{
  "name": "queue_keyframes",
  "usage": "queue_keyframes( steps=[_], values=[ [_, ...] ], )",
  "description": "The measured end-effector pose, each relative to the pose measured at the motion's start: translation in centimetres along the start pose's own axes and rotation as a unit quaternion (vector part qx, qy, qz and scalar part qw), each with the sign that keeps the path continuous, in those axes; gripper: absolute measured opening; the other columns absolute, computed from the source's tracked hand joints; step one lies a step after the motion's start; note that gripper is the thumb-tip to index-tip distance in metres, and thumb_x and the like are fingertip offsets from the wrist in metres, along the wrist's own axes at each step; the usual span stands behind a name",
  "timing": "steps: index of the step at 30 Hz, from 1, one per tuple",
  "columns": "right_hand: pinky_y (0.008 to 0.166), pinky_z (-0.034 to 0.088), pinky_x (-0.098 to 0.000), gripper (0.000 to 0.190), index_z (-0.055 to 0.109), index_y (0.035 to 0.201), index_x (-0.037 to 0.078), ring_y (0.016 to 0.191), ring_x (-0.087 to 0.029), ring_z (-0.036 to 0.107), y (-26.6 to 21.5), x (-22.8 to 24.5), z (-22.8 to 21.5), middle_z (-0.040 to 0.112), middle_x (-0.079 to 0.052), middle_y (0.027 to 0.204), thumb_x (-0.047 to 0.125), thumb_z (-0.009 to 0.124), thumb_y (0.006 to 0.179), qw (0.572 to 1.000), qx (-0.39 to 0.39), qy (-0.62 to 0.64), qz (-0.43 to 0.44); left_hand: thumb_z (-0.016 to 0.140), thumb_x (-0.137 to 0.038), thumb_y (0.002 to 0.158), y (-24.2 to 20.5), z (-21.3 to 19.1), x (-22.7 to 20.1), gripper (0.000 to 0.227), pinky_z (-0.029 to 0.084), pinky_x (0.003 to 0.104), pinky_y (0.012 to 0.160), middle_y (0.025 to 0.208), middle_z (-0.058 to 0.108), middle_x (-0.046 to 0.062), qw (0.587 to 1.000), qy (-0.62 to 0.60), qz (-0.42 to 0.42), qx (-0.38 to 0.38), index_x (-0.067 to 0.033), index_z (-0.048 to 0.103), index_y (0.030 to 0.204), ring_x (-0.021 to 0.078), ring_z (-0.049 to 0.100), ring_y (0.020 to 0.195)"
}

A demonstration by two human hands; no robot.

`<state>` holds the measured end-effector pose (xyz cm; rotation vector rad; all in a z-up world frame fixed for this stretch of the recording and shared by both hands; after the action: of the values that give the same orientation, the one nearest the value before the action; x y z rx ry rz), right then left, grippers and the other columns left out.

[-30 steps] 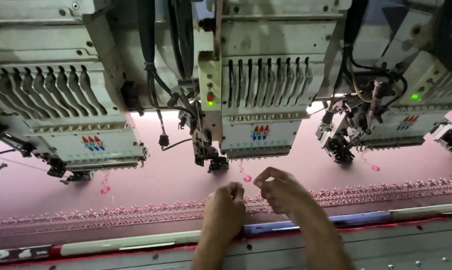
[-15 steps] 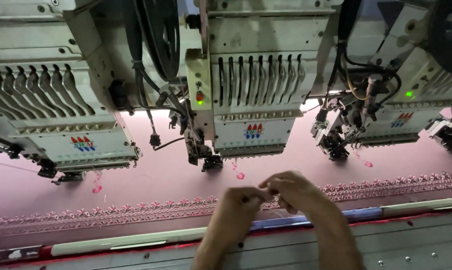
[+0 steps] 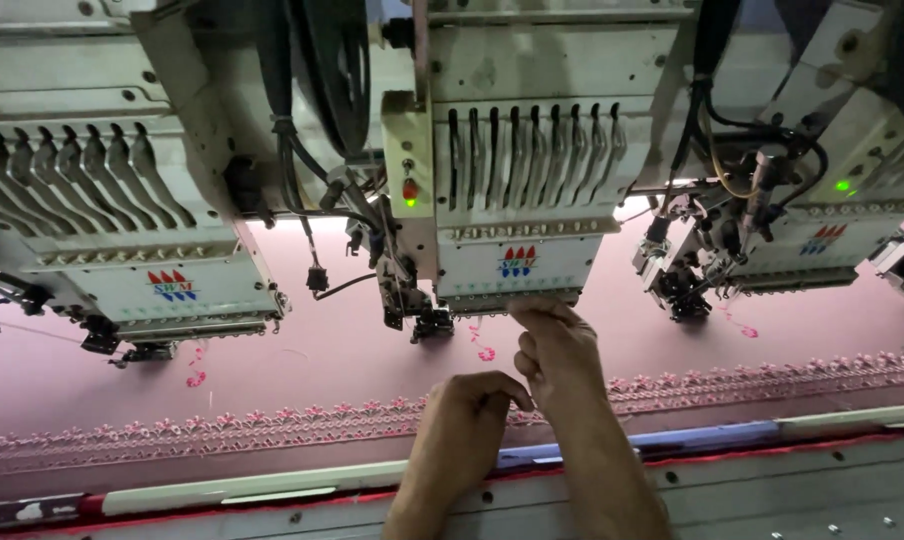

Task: The person operates a touchscreen control panel to select an embroidery pattern and then moves to the machine to thread the needles. They pull threads through the needle eyes and adjust the thread path on the pink fabric while the machine is running.

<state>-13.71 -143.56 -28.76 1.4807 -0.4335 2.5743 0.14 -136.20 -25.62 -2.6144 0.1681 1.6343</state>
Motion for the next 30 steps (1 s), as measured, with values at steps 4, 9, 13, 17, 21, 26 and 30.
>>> queue_keyframes(
  steps=[4,9,13,17,21,26,30],
  values=[
    [0.04,0.015,-0.0273,0.01,0.061,0.089,0.002,0.047,-0.009,0.022,-2.5,1.0,0.1,0.034,-0.001,0.059,-0.006,0.058,0.085,0.983,-0.17,0.057,0.035,0.05,-0.011,0.08,0.3,0.0,0.5,0.036,0.044,0.031,0.059,0.057,0.067,-0.001,0.999,0.008,-0.029,-0.01,-0.0225,0.085,0.079,0.0122,0.054,0.055],
    [0.048,0.044,-0.0128,0.013,0.055,0.097,0.002,0.077,-0.011,0.052,1.2,-4.2,-1.8,0.055,-0.01,0.097,0.006,0.067,0.093,0.957,-0.151,0.135,0.207,0.052,-0.013,0.077,0.8,-0.7,1.8,0.034,0.051,0.029,0.061,0.072,0.08,-0.001,0.998,0.001,-0.057,-0.038,-0.0193,0.085,0.082,0.0116,0.068,0.062],
    [0.045,0.023,-0.0225,0.034,0.034,0.08,0.011,0.054,-0.008,0.033,3.9,-5.9,-1.0,0.034,-0.001,0.066,0.002,0.061,0.097,0.964,-0.06,0.154,0.21,0.049,-0.015,0.08,0.7,-0.9,1.1,0.039,0.049,0.032,0.063,0.08,0.083,-0.001,0.997,0.024,-0.059,-0.043,-0.0219,0.086,0.087,0.0123,0.07,0.064],
    [0.042,0.016,-0.0221,0.038,0.032,0.072,0.013,0.05,-0.009,0.021,4.6,-6.5,-0.3,0.03,0.001,0.061,-0.004,0.056,0.097,0.954,-0.069,0.182,0.228,0.051,-0.014,0.082,0.5,-1.0,0.8,0.037,0.048,0.031,0.064,0.075,0.08,-0.001,0.997,0.013,-0.064,-0.032,-0.0216,0.086,0.088,0.013,0.067,0.063],
    [0.046,0.031,-0.0213,0.032,0.037,0.075,0.013,0.046,-0.008,0.027,2.0,-5.1,-0.7,0.034,0.003,0.059,0.001,0.057,0.097,0.955,-0.132,0.104,0.245,0.049,-0.007,0.087,0.0,-0.9,0.6,0.039,0.033,0.028,0.05,0.066,0.073,0.002,0.995,-0.044,-0.084,-0.014,-0.0154,0.087,0.093,0.0105,0.044,0.048],
    [0.046,0.021,-0.0268,0.013,0.061,0.091,0.012,0.051,-0.012,0.03,-2.1,2.1,-1.6,0.04,-0.001,0.061,0.015,0.07,0.1,0.955,0.016,-0.252,0.154,0.046,-0.01,0.083,0.1,-1.0,0.8,0.045,0.04,0.029,0.054,0.062,0.067,0.0,0.99,-0.05,-0.126,-0.042,-0.0208,0.086,0.101,0.0118,0.052,0.052],
    [0.045,0.034,-0.0237,0.017,0.08,0.1,0.011,0.048,-0.012,0.044,-6.3,4.4,-1.4,0.052,-0.002,0.057,0.011,0.063,0.103,0.735,0.379,-0.548,0.129,0.052,-0.023,0.098,0.6,1.2,2.2,0.039,0.048,0.027,0.064,0.09,0.082,-0.002,0.978,-0.11,-0.177,-0.03,-0.0182,0.073,0.129,0.01,0.062,0.063]
  ],
)
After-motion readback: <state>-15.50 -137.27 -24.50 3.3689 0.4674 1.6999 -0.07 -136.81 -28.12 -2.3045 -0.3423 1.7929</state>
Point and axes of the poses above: each hand's wrist, its own y-axis towards the middle knuckle, its own z-axis out of the palm, x = y × z, the point moved 6 cm from there along y, towards the middle knuckle
